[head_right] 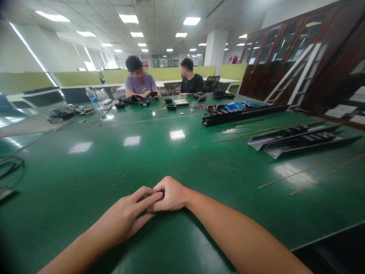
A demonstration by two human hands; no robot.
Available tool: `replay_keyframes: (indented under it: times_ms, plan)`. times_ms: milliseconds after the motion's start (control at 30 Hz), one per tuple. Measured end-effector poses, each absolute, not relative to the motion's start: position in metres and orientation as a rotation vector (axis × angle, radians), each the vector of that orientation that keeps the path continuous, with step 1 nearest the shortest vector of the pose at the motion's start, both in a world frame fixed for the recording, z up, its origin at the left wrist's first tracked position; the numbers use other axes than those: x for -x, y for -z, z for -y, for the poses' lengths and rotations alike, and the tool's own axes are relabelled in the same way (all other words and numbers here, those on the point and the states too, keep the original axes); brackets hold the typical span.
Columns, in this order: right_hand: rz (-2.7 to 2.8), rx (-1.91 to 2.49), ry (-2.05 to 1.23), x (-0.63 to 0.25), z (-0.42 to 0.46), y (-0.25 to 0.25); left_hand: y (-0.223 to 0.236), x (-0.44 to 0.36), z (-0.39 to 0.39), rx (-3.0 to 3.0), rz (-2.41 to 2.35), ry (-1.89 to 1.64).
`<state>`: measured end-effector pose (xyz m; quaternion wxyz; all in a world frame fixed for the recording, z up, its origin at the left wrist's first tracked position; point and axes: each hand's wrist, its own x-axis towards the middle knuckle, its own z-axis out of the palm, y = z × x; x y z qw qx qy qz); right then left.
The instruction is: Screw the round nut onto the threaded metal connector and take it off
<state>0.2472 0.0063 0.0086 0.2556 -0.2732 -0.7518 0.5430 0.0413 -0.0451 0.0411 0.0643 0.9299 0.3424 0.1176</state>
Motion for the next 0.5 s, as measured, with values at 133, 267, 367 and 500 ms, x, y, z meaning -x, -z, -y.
replay_keyframes:
  times_ms: [133, 267, 367, 500]
  plan:
    - [2.019, 0.872, -1.352, -0.244, -0.008, -0.007, -0.033, -0.063, 0.037, -2.836, -1.128, -0.474]
    - [1.949, 0.96, -1.272, -0.24, -0.008, -0.003, -0.028, -0.06, 0.038, -2.812, -1.162, -0.619]
    - [1.875, 0.923, -1.415, -0.24, -0.007, -0.003, -0.029, -0.046, 0.039, -2.746, -1.13, -0.725]
    - [1.883, 0.888, -1.476, -0.242, -0.007, -0.004, -0.04, 0.011, 0.047, -2.705, -1.354, -0.96]
